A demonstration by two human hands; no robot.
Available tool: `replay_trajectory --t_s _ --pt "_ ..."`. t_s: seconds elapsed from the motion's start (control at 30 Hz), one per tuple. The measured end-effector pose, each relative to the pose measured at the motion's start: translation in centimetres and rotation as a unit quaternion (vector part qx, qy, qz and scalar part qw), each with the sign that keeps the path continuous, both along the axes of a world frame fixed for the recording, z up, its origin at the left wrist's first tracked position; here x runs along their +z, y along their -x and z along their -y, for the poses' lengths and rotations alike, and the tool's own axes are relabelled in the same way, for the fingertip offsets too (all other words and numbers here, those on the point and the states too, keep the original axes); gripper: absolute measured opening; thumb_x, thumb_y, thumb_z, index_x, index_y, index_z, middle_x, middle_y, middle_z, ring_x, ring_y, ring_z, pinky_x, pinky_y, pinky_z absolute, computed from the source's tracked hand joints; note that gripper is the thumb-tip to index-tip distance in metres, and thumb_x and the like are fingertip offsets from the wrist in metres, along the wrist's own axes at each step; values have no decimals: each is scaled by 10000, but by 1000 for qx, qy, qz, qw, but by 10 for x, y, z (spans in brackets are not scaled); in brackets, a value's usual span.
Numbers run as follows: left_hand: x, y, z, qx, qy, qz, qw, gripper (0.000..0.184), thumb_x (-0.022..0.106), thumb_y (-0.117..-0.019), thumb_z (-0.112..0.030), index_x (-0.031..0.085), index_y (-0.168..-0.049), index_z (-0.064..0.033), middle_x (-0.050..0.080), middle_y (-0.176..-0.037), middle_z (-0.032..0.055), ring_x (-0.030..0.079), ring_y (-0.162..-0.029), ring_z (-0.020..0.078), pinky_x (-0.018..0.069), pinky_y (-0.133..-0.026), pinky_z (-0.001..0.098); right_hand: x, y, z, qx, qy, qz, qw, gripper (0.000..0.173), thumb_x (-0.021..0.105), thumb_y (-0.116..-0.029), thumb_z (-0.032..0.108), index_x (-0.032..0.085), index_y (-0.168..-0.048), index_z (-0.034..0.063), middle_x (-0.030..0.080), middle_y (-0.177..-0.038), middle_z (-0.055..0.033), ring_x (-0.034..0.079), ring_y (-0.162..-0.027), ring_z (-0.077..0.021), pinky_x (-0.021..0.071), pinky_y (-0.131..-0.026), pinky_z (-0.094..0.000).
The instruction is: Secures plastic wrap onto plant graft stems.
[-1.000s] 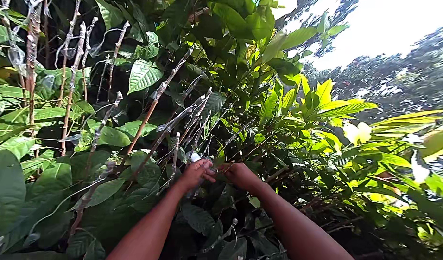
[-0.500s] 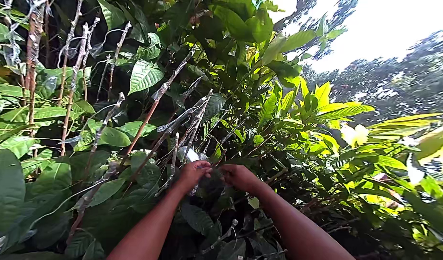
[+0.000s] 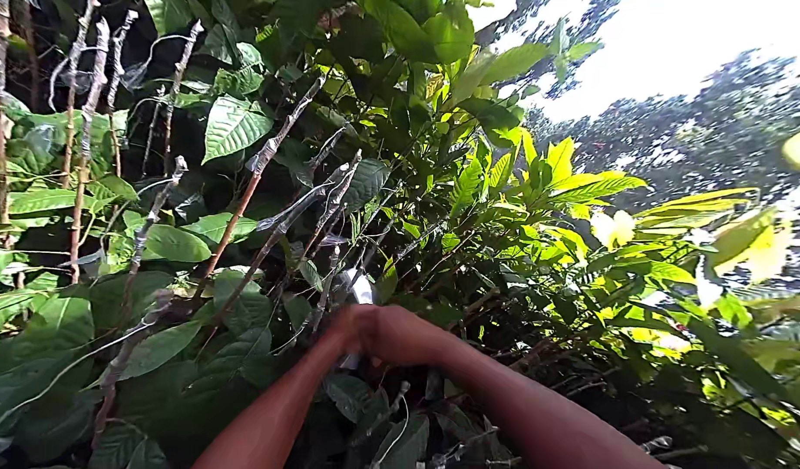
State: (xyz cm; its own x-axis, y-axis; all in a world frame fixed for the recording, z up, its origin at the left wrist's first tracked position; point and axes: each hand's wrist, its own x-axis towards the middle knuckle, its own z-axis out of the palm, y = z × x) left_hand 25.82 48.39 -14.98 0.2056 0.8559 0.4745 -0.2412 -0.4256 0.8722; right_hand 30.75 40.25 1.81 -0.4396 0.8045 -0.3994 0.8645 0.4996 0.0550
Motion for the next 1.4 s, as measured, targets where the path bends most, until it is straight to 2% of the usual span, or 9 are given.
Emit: replay_trajectory --t_s 0.1,0.2,0.33,0.6,0.77,0.93,1.13,1.3,1.4 --pt "-4 -4 -5 -15 -73 -105 992 267 615 -1016 -148 713 -1227 -18 735 -1176 111 703 -1087 181 531 -1028 412 45 -14 -40 -39 -54 22 998 379 482 -1064 88 546 -1434 41 644 -1346 -169 660 -1180 -283 516 -1027 -494" --pt "-4 11 -12 -27 -37 -79 996 235 699 -965 -147 717 -1154 -8 746 -1067 92 717 -954 139 573 -934 363 47 -31 -53 -45 -192 227 954 401 495 -1048 126 540 -1446 110 643 -1272 -256 593 -1231 -466 474 -990 -655" --pt "-8 29 -18 0 1 39 999 165 714 -927 -64 703 -1058 34 739 -954 78 723 -836 114 610 -845 312 26 -47 -50 -9 -195 319 928 365 514 -1008 44 615 -1358 68 675 -1235 -236 517 -1323 -456 379 -1087 -629" --pt "13 30 -16 86 92 57 990 169 710 -934 -80 696 -1073 15 710 -910 75 682 -701 118 600 -720 310 -34 5 11 9 -133 189 973 346 456 -1045 43 566 -1373 58 692 -1086 -270 676 -1049 -484 530 -853 -648" --pt "1 15 -4 64 -91 -97 989 193 642 -968 -139 735 -1056 4 727 -1033 137 688 -1005 236 529 -965 472 27 7 -21 -31 -25 -51 998 340 517 -1067 170 585 -1373 38 684 -1205 -157 688 -990 -242 560 -870 -438" --pt "6 33 -14 38 -11 -41 998 194 683 -964 -124 706 -1110 2 732 -996 100 724 -834 164 612 -831 367 31 -34 -30 -41 -210 241 947 348 541 -1019 92 605 -1360 57 661 -1217 -280 572 -1232 -501 438 -1012 -667" --pt "7 16 -5 68 -72 -145 984 255 668 -969 -193 733 -1126 -3 724 -1114 183 690 -1068 322 513 -995 562 46 4 -20 -28 -26 -14 999 351 488 -1081 151 569 -1398 25 639 -1332 -189 643 -1168 -291 509 -991 -494" --pt "15 32 -9 40 -8 10 999 218 703 -962 -137 688 -1115 18 710 -1032 115 728 -829 164 632 -803 353 24 -22 -18 -23 -195 193 961 330 521 -1034 116 594 -1349 53 664 -1186 -277 609 -1182 -491 479 -958 -666" --pt "21 26 0 93 -17 -22 995 226 689 -905 -118 694 -1070 36 710 -975 142 683 -895 210 551 -859 423 17 16 6 -6 -105 104 989 273 550 -1039 152 642 -1275 49 697 -1139 -225 675 -1080 -407 525 -912 -614"
